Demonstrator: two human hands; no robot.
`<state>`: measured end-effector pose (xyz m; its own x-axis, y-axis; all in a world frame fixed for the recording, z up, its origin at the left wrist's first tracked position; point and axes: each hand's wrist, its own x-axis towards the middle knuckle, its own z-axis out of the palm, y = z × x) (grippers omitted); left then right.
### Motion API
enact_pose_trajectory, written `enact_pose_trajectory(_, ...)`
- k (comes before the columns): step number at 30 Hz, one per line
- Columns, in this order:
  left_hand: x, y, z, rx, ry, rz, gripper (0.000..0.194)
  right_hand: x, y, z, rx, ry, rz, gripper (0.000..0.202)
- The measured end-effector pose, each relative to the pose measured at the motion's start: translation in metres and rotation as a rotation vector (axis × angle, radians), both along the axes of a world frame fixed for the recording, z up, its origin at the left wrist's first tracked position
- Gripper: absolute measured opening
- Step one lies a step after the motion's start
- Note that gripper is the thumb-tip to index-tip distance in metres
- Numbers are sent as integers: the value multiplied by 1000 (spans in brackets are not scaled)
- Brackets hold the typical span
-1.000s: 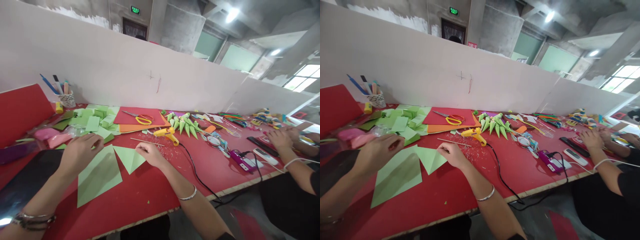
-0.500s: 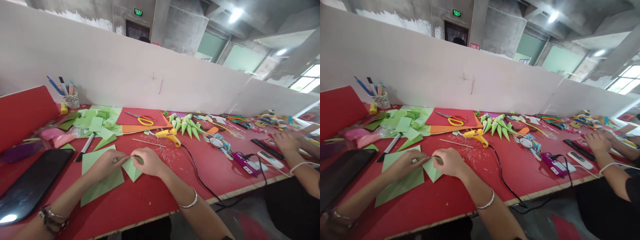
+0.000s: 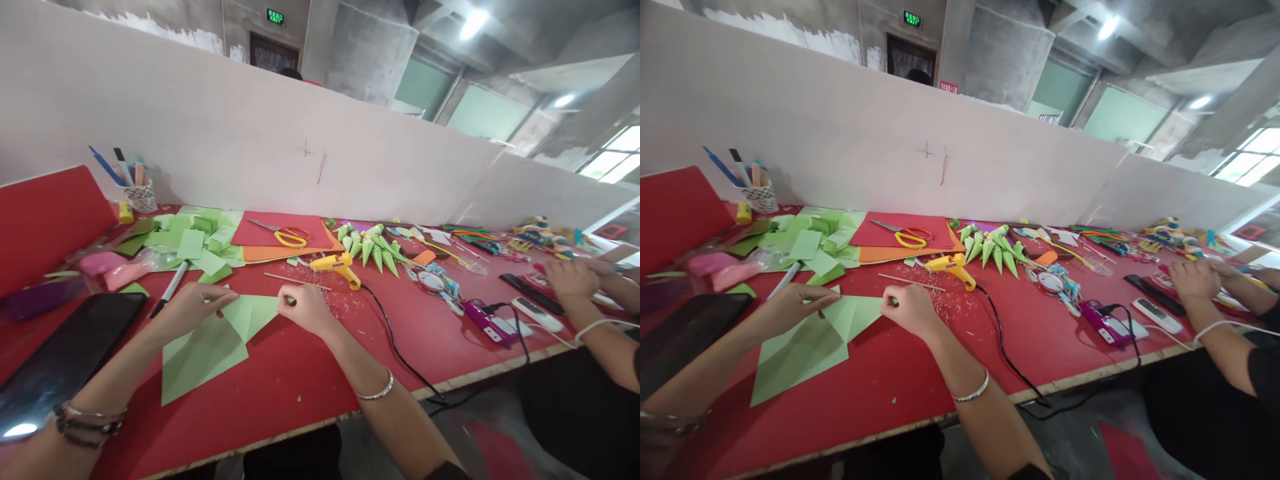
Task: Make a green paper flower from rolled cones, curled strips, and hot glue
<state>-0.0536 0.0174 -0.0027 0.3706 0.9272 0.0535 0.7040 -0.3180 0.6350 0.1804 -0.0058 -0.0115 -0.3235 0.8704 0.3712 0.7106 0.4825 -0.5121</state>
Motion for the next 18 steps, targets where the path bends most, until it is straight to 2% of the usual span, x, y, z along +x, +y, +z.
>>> enact_pose_trajectory(5,-12,7,-1,-71,63,100,41,0,-1,1,-21,33,-14,10)
enact_pose_trajectory(9,-24,12,0,-6,87,167,43,3,-1,0,-33,81,-34,11)
enact_pose_trajectory(11,-24,11,2,-9,65,131,42,4,0,1,1,154,-44,10)
enact_pose_trajectory(14,-14,4,7,-33,0,-29,34,2,-2,4,57,248,1,13)
enact_pose_trajectory(16,-6,-1,9,-21,-47,-86,33,-1,-4,7,12,248,100,16)
enact_pose_trajectory(18,0,-5,9,26,-40,-109,33,-4,-7,7,-110,212,228,17)
